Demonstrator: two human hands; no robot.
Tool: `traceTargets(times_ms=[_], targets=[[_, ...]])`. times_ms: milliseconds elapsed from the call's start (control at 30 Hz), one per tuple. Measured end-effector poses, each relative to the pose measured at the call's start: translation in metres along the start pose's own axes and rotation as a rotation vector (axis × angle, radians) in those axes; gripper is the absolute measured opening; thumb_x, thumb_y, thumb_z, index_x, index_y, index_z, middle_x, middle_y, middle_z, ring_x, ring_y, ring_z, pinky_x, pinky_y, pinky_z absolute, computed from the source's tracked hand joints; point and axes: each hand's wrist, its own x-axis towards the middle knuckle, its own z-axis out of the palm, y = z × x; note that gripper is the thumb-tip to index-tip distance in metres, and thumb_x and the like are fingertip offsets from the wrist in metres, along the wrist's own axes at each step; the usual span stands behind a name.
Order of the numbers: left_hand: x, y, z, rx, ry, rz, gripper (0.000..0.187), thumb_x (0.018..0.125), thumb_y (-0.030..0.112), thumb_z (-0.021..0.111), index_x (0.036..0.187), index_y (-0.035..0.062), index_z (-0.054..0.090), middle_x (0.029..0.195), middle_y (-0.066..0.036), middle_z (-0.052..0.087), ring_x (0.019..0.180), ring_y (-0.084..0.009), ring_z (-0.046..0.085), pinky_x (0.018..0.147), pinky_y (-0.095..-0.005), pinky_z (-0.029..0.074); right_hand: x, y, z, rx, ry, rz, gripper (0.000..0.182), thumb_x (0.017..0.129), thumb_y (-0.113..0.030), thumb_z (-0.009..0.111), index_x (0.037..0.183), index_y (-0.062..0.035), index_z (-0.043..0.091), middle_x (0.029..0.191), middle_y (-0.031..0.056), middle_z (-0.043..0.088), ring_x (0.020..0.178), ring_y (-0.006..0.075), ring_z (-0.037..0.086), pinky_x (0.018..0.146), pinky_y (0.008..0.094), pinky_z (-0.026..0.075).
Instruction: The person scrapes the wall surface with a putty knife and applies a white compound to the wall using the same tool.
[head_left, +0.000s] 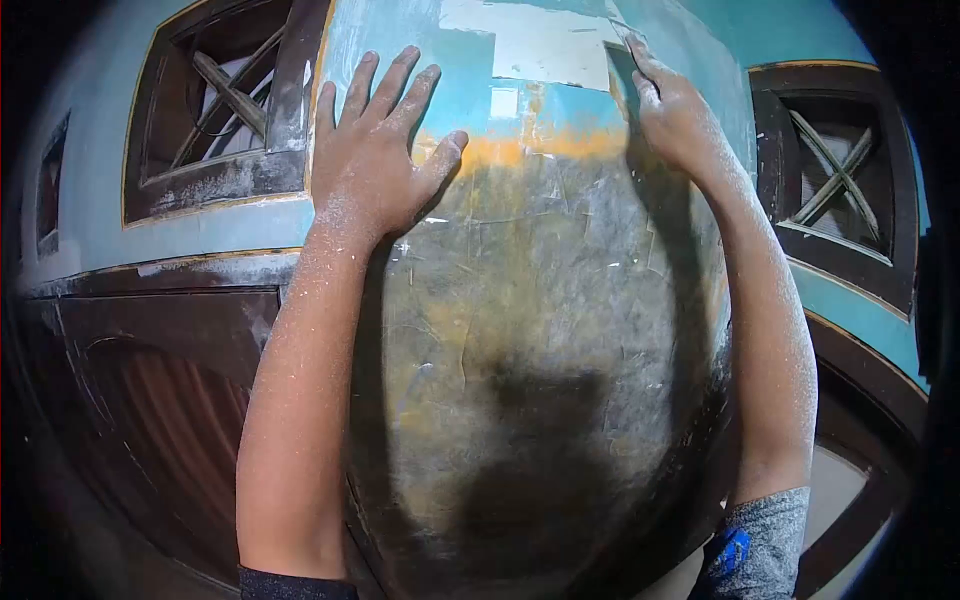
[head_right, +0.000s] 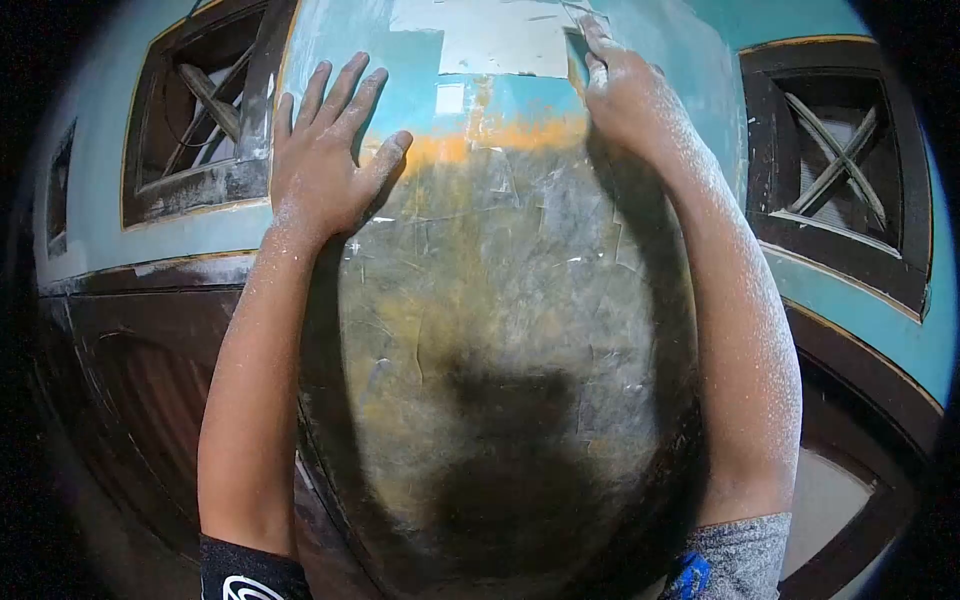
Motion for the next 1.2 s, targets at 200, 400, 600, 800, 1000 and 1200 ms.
traceTargets(times_ms=[200,400,600,800,1000,1200], targets=[[0.001,0.001,-0.005,-0.018,-0.021,0.0,0.073,0.099,0.068,0.047,0.16,0.0281,0.041,0.17,0.0,0.032,0.159,-0.0271,0.023,0.13,-0.0544,0.012,0.061,0.005,0.028,0.013,0.112,0.021,0.043,0.104,-0.016,0.045,0.143,-0.01,0.06,0.129,0.0292,0.066,0.118,0.0482,0.062,0.103,0.048,0.049],[0.001,0.0,-0.003,-0.013,-0.011,0.003,0.074,0.098,0.066,0.047,0.161,0.0274,0.041,0.17,0.0,0.032,0.158,-0.0284,0.024,0.13,-0.0551,0.012,0.089,0.004,0.034,-0.009,0.053,0.064,0.041,0.1,-0.016,0.048,0.137,-0.0084,0.065,0.12,0.028,0.07,0.109,0.0495,0.066,0.097,0.0503,0.053],[-0.001,0.001,-0.005,-0.033,-0.026,0.0,0.073,0.098,0.065,0.048,0.16,0.0267,0.041,0.17,-0.001,0.032,0.158,-0.0288,0.023,0.129,-0.0549,0.012,0.093,0.003,0.042,-0.158,0.05,0.083,0.039,0.096,-0.018,0.05,0.13,-0.0057,0.066,0.117,0.0286,0.071,0.109,0.0505,0.066,0.098,0.0554,0.053],[0.001,-0.001,-0.005,-0.061,-0.022,-0.001,0.074,0.098,0.064,0.048,0.161,0.0262,0.041,0.17,-0.001,0.032,0.159,-0.029,0.022,0.13,-0.0543,0.011,0.114,0.002,0.035,-0.17,0.037,0.078,0.039,0.1,-0.02,0.048,0.131,-0.008,0.067,0.117,0.0299,0.07,0.112,0.0497,0.065,0.098,0.0532,0.053],[-0.001,0.0,-0.004,-0.079,-0.031,-0.015,0.072,0.098,0.063,0.049,0.16,0.0266,0.042,0.17,-0.001,0.032,0.159,-0.0277,0.021,0.13,-0.0544,0.01,0.109,-0.006,0.033,-0.15,0.081,0.072,0.041,0.101,-0.021,0.048,0.135,-0.0078,0.066,0.123,0.0285,0.069,0.111,0.0473,0.067,0.098,0.0522,0.053],[-0.001,0.001,-0.007,-0.118,-0.008,-0.014,0.072,0.098,0.063,0.051,0.159,0.0252,0.044,0.17,-0.002,0.033,0.159,-0.0291,0.023,0.13,-0.0546,0.012,0.096,-0.052,0.028,-0.188,-0.046,0.111,0.04,0.1,-0.018,0.048,0.134,-0.0058,0.065,0.124,0.0295,0.068,0.115,0.0483,0.065,0.102,0.0525,0.051]])
